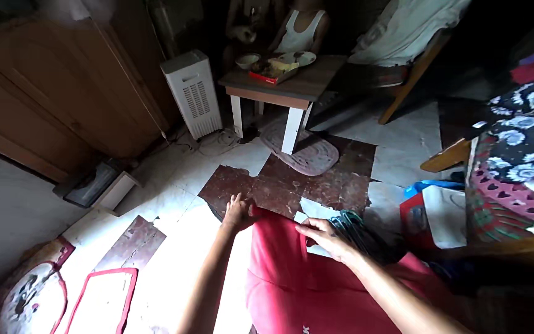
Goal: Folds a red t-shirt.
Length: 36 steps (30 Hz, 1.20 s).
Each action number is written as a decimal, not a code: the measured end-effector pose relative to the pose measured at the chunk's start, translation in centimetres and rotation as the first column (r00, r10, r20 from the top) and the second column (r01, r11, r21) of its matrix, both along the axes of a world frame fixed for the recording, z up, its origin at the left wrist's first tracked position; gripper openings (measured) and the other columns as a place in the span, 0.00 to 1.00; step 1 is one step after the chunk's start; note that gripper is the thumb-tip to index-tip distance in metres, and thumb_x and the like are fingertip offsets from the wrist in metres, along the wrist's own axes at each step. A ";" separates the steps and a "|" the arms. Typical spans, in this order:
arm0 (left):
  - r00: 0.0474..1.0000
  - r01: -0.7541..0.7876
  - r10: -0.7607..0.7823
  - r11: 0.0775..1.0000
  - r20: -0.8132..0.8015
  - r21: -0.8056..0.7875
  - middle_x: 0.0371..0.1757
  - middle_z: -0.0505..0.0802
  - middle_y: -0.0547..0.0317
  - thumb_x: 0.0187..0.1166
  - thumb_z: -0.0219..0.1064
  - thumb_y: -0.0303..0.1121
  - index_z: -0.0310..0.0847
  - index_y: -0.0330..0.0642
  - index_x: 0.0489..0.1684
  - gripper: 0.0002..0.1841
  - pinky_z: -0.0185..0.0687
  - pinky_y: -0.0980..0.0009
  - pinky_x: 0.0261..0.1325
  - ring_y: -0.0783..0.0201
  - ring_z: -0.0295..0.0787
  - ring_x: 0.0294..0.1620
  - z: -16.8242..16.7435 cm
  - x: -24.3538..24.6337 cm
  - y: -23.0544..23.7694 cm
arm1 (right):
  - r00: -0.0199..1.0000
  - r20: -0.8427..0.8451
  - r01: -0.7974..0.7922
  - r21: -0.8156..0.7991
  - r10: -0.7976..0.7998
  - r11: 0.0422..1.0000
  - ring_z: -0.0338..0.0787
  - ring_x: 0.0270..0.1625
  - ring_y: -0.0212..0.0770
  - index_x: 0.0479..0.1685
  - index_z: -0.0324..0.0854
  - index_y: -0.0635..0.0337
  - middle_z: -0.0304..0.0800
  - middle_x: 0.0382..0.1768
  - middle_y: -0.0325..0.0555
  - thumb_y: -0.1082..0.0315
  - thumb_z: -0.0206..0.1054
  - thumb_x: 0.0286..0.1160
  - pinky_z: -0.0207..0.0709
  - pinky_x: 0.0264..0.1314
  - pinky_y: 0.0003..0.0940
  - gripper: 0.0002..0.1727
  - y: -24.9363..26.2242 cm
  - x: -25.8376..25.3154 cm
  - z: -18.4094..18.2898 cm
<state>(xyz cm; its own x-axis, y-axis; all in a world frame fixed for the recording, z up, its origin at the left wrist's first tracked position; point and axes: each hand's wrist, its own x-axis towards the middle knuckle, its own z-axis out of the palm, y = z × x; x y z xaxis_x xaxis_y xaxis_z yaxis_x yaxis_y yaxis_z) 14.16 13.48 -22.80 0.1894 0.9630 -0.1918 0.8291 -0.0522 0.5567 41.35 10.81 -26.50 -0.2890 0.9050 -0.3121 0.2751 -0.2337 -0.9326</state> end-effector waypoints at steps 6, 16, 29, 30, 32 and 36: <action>0.635 -0.187 0.393 0.914 0.665 -0.361 0.27 0.88 0.61 0.88 0.58 0.32 0.84 0.33 0.41 0.12 0.84 0.72 0.36 0.71 0.85 0.27 -1.7 5.6 -12.4 | 0.979 0.184 0.090 0.027 -0.094 0.996 0.87 0.48 0.50 0.50 0.84 0.73 0.88 0.45 0.61 0.68 0.72 0.77 0.80 0.57 0.49 0.14 1.1 -1.1 -1.8; 0.026 -0.085 0.638 0.769 0.770 -0.634 0.45 0.96 0.50 0.83 0.32 0.73 0.85 0.38 0.56 0.47 0.91 0.61 0.50 0.62 0.94 0.45 -7.9 1.1 -15.6 | 0.705 0.464 -0.672 0.677 0.536 0.299 0.93 0.37 0.50 0.34 0.89 0.58 0.90 0.30 0.48 0.73 0.69 0.71 0.86 0.46 0.48 0.04 -14.5 -0.3 1.5; -0.023 0.002 0.738 0.675 0.674 -0.738 0.29 0.95 0.58 0.88 0.39 0.37 0.85 0.46 0.35 0.23 0.90 0.69 0.33 0.67 0.93 0.29 -7.2 1.4 -14.5 | 0.974 0.038 0.210 0.221 -0.223 0.952 0.87 0.22 0.40 0.48 0.77 0.72 0.85 0.29 0.52 0.73 0.68 0.69 0.85 0.27 0.35 0.13 -13.2 -0.4 -2.3; -0.035 -0.017 0.739 0.673 0.673 -0.739 0.30 0.95 0.57 0.89 0.39 0.37 0.85 0.45 0.37 0.23 0.90 0.68 0.34 0.66 0.94 0.30 -7.5 1.3 -14.5 | 0.977 0.033 0.197 0.228 -0.210 0.953 0.87 0.22 0.39 0.48 0.77 0.72 0.85 0.28 0.52 0.73 0.67 0.69 0.84 0.26 0.35 0.13 -13.1 0.2 -2.3; 0.000 -0.074 0.731 0.680 0.682 -0.729 0.32 0.95 0.56 0.91 0.38 0.39 0.85 0.42 0.43 0.24 0.90 0.67 0.35 0.64 0.93 0.31 -8.6 0.7 -14.1 | 0.989 0.062 0.118 0.258 -0.138 0.959 0.88 0.23 0.41 0.51 0.78 0.72 0.88 0.28 0.52 0.73 0.66 0.69 0.84 0.28 0.37 0.14 -12.5 1.8 -2.2; 0.401 -0.351 0.799 0.585 0.447 -0.731 0.47 0.92 0.46 0.93 0.39 0.54 0.75 0.37 0.72 0.31 0.84 0.57 0.43 0.57 0.89 0.39 -9.9 0.0 -11.6 | 0.947 0.314 -0.048 0.332 -0.062 0.942 0.91 0.41 0.53 0.52 0.82 0.70 0.90 0.41 0.59 0.58 0.71 0.73 0.84 0.49 0.51 0.21 -7.1 6.8 -3.3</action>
<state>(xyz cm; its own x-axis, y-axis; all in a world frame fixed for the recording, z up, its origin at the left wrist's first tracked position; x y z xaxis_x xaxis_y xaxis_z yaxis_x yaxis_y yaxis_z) 14.14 1.88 -32.69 -0.0997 0.6887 -0.7181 -0.1205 0.7081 0.6958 48.15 3.75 -29.76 -0.2184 0.9735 -0.0683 0.5670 0.0696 -0.8208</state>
